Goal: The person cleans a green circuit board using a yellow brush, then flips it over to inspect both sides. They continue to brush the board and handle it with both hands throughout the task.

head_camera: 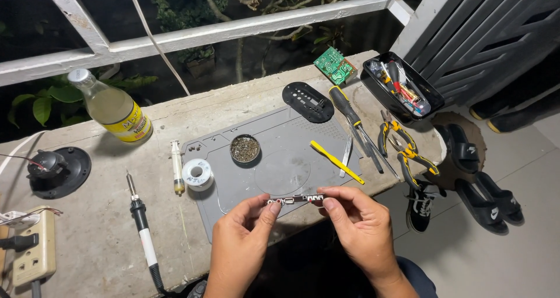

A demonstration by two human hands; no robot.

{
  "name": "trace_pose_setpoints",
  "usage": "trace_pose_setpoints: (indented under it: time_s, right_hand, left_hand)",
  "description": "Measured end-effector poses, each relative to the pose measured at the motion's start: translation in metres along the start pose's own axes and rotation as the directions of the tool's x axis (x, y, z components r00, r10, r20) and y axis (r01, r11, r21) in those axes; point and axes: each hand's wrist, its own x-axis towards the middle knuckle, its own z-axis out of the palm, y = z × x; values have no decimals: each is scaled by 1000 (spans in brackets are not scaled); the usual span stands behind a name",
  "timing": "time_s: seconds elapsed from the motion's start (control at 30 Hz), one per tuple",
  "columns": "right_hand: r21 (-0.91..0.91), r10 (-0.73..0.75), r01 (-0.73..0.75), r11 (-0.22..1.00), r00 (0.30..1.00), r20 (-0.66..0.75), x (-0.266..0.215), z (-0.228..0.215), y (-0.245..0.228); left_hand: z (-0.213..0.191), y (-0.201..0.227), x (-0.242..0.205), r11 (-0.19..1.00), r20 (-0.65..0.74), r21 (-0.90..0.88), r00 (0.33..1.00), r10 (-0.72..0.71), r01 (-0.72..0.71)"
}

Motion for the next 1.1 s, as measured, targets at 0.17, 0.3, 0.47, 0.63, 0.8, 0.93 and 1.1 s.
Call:
trace_pose_setpoints:
  time_s: [0.17, 0.3, 0.47, 0.63, 0.8, 0.93, 1.1]
  right_hand:
    - [-19, 39, -40, 999, 999, -11, 0, -2, 7]
    - [-23, 105, -105, 994, 994, -8, -1, -3, 18]
    - [-224, -42, 46, 974, 999, 26, 0, -4, 15]
    - [-277, -142, 171, 946, 983, 119, 1, -1, 12]
    - [-195, -131, 149, 969, 986, 102, -1, 1, 17]
    - [-181, -115, 130, 975, 989, 94, -2, 2, 18]
    - [-163, -26, 42, 986, 995, 99, -2, 2, 19]
  left_hand:
    - [-1, 3, -5, 997, -27, 76, 1000, 15, -13]
    - [-1, -9, -4, 975, -47, 149, 984, 170, -162]
    - [4, -25, -3, 898, -104, 223, 907, 408, -378]
    - [9, -34, -6, 709, -145, 344, 712, 687, -615]
    - [10, -31, -14, 545, -136, 355, 535, 834, -760]
    - [10, -32, -14, 524, -137, 352, 511, 849, -776]
    - [5, -26, -15, 470, -115, 372, 462, 879, -801]
